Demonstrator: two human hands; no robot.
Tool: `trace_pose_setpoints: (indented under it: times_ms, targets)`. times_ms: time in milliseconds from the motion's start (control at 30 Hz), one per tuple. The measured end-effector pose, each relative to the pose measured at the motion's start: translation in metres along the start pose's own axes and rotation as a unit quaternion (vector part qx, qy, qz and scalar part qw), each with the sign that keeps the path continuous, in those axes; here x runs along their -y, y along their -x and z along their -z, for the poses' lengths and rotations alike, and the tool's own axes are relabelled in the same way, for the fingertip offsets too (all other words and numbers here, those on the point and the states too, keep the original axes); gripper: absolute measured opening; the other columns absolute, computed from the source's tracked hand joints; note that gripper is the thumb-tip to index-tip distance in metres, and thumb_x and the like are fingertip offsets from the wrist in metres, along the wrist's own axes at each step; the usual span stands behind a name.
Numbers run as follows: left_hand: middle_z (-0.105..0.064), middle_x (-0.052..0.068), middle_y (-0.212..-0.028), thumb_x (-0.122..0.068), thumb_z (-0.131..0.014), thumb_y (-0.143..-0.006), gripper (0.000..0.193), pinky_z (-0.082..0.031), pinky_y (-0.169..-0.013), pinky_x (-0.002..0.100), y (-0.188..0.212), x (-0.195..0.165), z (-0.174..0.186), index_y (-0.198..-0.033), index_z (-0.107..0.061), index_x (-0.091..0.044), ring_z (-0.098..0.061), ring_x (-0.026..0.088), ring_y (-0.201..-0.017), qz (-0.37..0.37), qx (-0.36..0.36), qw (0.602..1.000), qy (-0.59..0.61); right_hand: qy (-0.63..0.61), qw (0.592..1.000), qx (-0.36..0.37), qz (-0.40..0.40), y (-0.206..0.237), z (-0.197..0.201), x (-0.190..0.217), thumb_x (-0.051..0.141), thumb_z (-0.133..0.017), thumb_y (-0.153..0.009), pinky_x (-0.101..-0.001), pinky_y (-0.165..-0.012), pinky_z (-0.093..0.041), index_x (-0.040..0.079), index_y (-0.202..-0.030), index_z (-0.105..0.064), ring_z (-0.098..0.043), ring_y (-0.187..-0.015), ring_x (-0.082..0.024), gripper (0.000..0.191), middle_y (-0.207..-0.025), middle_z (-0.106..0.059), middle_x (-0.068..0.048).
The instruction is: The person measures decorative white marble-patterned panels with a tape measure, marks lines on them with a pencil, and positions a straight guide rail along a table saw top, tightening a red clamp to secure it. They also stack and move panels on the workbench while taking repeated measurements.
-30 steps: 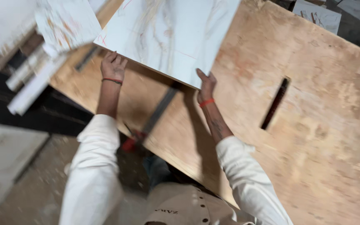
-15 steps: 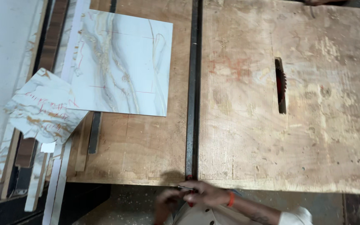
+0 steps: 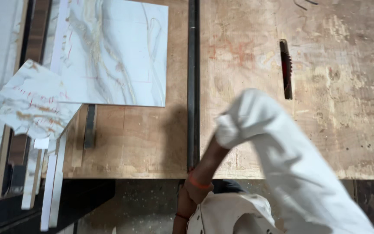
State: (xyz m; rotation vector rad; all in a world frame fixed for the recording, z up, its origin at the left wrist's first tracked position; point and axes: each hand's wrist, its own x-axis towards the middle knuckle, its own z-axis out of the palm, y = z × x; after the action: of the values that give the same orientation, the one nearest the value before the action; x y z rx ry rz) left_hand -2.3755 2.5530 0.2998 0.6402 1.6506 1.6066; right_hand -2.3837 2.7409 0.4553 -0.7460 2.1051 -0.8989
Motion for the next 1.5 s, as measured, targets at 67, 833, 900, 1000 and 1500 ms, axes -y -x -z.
trace_pose_setpoints:
  times_ms: [67,833,900,1000,1500]
  targets:
    - [-0.073,0.008,-0.084,-0.023,-0.069,-0.081,0.032,-0.054,-0.066,0.034,0.005,-0.010,-0.008,-0.106,-0.070,-0.003,-0.066,0.016,-0.072,0.011,-0.049,0.999,0.003,0.025,0.999,-0.048,0.009,0.011,-0.006,-0.005,0.020,-0.076,-0.089,-0.0422,-0.101,-0.046,0.007,-0.134,-0.056,-0.058,-0.116,-0.032,0.051,-0.123,-0.064,-0.016]
    - [-0.074,0.020,-0.105,0.009,-0.061,-0.076,0.040,-0.057,-0.083,0.034,-0.008,0.004,-0.033,-0.115,-0.069,0.002,-0.075,0.029,-0.096,-0.095,-0.345,0.919,-0.164,-0.131,0.937,-0.324,-0.005,0.017,-0.034,-0.007,0.002,-0.066,-0.082,-0.0458,-0.092,-0.054,0.001,-0.143,-0.044,-0.066,-0.107,-0.037,0.066,-0.114,-0.063,-0.024]
    - [-0.075,0.018,-0.101,0.012,-0.054,-0.073,0.048,-0.057,-0.080,0.032,-0.007,0.002,-0.030,-0.115,-0.071,0.000,-0.076,0.024,-0.093,-0.077,-0.331,0.929,-0.145,-0.140,0.960,-0.230,-0.074,0.017,-0.024,-0.011,0.004,-0.066,-0.079,-0.0431,-0.087,-0.055,0.002,-0.139,-0.043,-0.068,-0.101,-0.036,0.064,-0.111,-0.061,-0.021]
    - [-0.076,0.016,-0.095,0.014,-0.051,-0.076,0.038,-0.055,-0.072,0.031,-0.006,-0.001,-0.028,-0.104,-0.073,0.001,-0.073,0.022,-0.082,-0.013,-0.310,0.940,-0.142,-0.005,0.976,-0.153,0.156,0.010,0.013,-0.024,-0.008,-0.058,-0.063,-0.0409,-0.103,-0.053,0.000,-0.133,-0.043,-0.064,-0.115,-0.036,0.072,-0.119,-0.060,-0.021]
    - [-0.062,0.021,-0.085,0.003,-0.063,-0.076,0.008,-0.049,-0.070,0.049,0.000,-0.017,-0.036,-0.084,-0.063,0.003,-0.061,0.043,-0.080,-0.047,-0.275,0.922,-0.269,-0.237,0.864,-0.440,-0.061,-0.007,-0.024,0.022,0.008,-0.066,-0.091,-0.0451,-0.101,-0.048,0.006,-0.121,-0.061,-0.066,-0.103,-0.028,0.031,-0.109,-0.071,-0.014]
